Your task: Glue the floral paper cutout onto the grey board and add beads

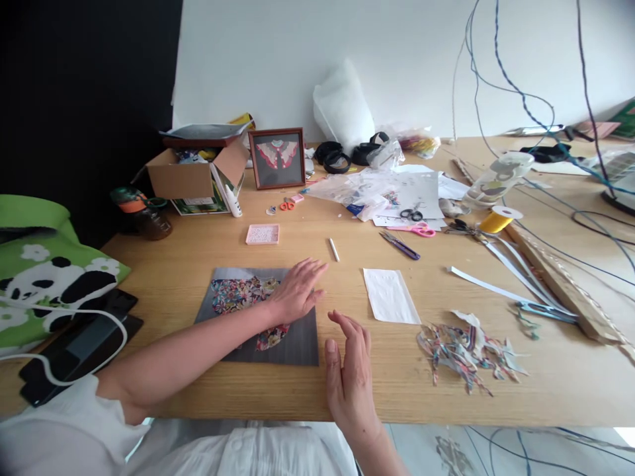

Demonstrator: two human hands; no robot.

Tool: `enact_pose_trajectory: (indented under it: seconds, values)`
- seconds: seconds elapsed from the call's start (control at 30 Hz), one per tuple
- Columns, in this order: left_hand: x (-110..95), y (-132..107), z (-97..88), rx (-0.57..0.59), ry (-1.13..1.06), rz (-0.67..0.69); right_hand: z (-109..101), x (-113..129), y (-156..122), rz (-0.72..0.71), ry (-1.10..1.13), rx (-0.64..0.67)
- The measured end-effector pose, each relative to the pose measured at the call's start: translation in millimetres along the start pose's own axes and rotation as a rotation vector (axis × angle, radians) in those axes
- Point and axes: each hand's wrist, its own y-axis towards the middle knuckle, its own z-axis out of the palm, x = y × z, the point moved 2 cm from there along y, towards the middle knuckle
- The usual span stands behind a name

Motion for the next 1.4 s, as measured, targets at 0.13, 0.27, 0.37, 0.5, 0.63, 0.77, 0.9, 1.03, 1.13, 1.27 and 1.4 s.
enact_pose_trajectory:
  seconds: [0.13,0.27,0.37,0.5,0.63,0.77,0.9,1.03,1.13,1.27,1.4]
  values:
    - [12,2,-7.1,-0.137,-0.333,-0.102,0,-1,-1,0.007,0.009,0.014]
    - [19,4,-13.5,-0.182,-0.684,-0.276,1,-1,0,0.014,-0.012,0.044]
    - [22,9,-22.3,-0.233,-0.892,-0.354,4,-2,1,-0.006,-0.034,0.066]
    - [29,8,-46.8,-0.327,-1.067,-0.428,3,-2,2,-0.014,-0.064,0.093]
    - [40,-10,-81.9,-0.419,-1.009,-0.467,3,10,23,-0.079,-0.137,0.214]
    - [56,-37,-107.1,-0.518,-0.76,-0.551,25,38,68,-0.295,-0.211,0.308]
    - [64,-59,-117.8,-0.628,-0.553,-0.564,71,60,107,-0.431,-0.341,0.277]
    - [61,-81,-121.9,-0.638,-0.395,-0.523,118,47,110,-0.482,-0.492,0.316]
    - [57,-97,-125.1,-0.577,-0.247,-0.489,137,25,101,-0.467,-0.557,0.403]
    - [61,-114,-129.9,-0.551,-0.009,-0.458,141,12,95,-0.467,-0.595,0.434]
    - [71,-123,-127.6,-0.549,0.084,-0.473,141,12,98,-0.43,-0.593,0.431]
